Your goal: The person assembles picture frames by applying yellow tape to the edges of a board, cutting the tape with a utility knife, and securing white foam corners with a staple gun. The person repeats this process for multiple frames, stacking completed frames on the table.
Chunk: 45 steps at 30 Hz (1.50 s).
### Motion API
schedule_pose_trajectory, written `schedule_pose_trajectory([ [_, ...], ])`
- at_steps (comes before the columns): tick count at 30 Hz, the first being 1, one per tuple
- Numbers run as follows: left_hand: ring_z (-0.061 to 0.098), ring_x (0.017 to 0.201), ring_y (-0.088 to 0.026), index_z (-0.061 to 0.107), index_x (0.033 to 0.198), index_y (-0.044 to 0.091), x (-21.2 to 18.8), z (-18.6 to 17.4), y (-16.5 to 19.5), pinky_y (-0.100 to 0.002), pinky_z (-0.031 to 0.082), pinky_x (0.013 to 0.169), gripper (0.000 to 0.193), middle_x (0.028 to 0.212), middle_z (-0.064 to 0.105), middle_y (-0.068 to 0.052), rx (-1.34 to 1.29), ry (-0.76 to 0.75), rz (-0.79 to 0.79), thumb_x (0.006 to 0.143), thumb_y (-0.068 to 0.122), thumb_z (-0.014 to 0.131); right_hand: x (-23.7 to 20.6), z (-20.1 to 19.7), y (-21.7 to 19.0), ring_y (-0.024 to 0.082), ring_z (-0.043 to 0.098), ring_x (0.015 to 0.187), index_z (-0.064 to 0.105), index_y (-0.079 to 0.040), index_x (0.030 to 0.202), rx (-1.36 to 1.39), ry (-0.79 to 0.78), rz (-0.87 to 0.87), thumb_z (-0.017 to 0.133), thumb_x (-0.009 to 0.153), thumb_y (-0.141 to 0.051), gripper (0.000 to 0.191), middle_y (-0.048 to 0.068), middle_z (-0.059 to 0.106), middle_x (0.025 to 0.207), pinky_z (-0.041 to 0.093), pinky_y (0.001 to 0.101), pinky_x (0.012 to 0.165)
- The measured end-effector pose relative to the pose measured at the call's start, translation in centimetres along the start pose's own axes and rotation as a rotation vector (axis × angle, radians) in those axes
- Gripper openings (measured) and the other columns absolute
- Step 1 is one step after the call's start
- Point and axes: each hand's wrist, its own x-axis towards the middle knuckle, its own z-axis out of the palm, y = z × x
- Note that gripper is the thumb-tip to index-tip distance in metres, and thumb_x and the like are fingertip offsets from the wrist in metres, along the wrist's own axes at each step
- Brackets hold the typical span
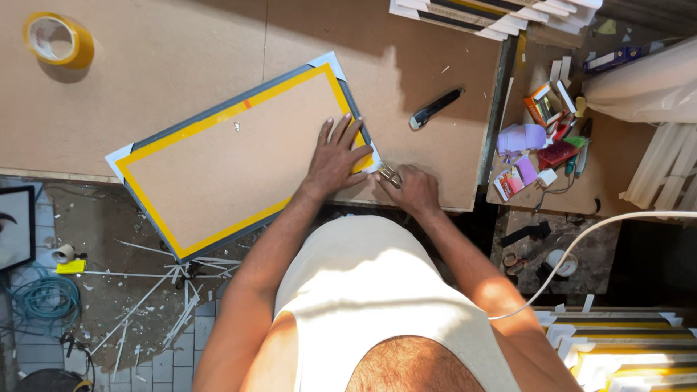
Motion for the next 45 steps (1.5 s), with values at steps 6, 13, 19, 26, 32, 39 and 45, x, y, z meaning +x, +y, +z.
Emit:
schedule_pose_trajectory([
  [6, 0.012, 0.16, -0.041, 0.044, 0.16, 0.011, -11.5, -3.5, -7.9, -0.068, 0.006, 0.125, 0.082, 0.167, 0.024, -0.024, 0.219, 0.201, -0.759, 0.097, 0.058, 0.065, -1.4, -2.3, 0.6, 0.037, 0.062, 0.1, 0.069, 0.001, 0.112, -0.256, 0.302, -0.078, 0.083, 0.081, -0.049, 0.06, 0.019, 0.066, 0.111, 0.051, 0.0505, 0.081],
  [13, 0.039, 0.144, -0.038, 0.018, 0.162, 0.004, -27.1, -11.5, -12.3, -0.051, 0.033, 0.119, 0.09, 0.16, 0.035, -0.032, -0.381, 0.665, -1.197, 0.101, 0.039, 0.074, 0.3, 0.7, -1.8, 0.039, 0.057, 0.118, 0.065, -0.001, 0.116, -0.009, 0.205, -0.56, 0.084, 0.076, -0.022, 0.049, 0.021, 0.06, 0.125, 0.043, 0.0542, 0.107],
  [19, 0.06, 0.103, -0.012, 0.044, 0.14, 0.004, -26.8, -23.7, -0.3, -0.025, 0.05, 0.089, 0.046, 0.119, 0.064, -0.007, -0.602, 0.877, -0.726, 0.102, 0.003, 0.071, 2.3, 1.7, -1.7, 0.035, 0.061, 0.114, 0.062, -0.005, 0.107, 0.033, 0.222, -0.596, 0.083, 0.078, -0.016, 0.038, 0.016, 0.064, 0.121, 0.042, 0.057, 0.109],
  [26, 0.058, 0.086, -0.028, 0.069, 0.107, 0.015, -19.0, -29.9, 21.2, -0.038, 0.05, 0.086, 0.053, 0.088, 0.058, -0.006, 0.234, 0.707, -0.154, 0.079, 0.06, 0.078, 5.0, 1.5, -2.1, 0.033, 0.061, 0.12, 0.063, -0.003, 0.129, 0.219, 0.238, -0.576, 0.075, 0.086, -0.004, 0.044, 0.014, 0.066, 0.13, 0.041, 0.0507, 0.11],
  [32, 0.043, 0.052, -0.009, 0.08, 0.11, 0.015, -13.6, -29.7, 28.3, -0.048, 0.042, 0.064, 0.052, 0.061, 0.046, 0.012, 0.781, 0.436, 0.033, 0.064, 0.036, 0.092, 4.5, 0.3, 2.6, 0.038, 0.056, 0.122, 0.062, -0.007, 0.135, 0.073, 0.277, -0.423, 0.072, 0.084, -0.011, 0.052, 0.018, 0.061, 0.136, 0.039, 0.0533, 0.107],
  [39, 0.048, 0.063, -0.021, 0.073, 0.107, 0.004, -10.5, -27.9, 24.8, -0.036, 0.046, 0.063, 0.041, 0.073, 0.054, -0.003, 0.674, 0.479, 0.078, 0.079, 0.025, 0.095, 0.9, -7.6, 19.4, 0.04, 0.055, 0.115, 0.058, 0.003, 0.135, -0.266, 0.506, 0.276, 0.077, 0.09, -0.025, 0.056, 0.024, 0.059, 0.137, 0.04, 0.0547, 0.104],
  [45, 0.057, 0.083, -0.022, 0.068, 0.114, 0.003, -7.7, -25.0, 22.8, -0.034, 0.051, 0.079, 0.037, 0.094, 0.06, -0.007, 0.361, 0.63, -0.162, 0.088, 0.02, 0.088, -1.0, -11.1, 29.6, 0.038, 0.064, 0.105, 0.074, 0.0, 0.101, -0.173, 0.317, 0.416, 0.084, 0.086, -0.034, 0.038, 0.019, 0.07, 0.109, 0.05, 0.0471, 0.095],
])
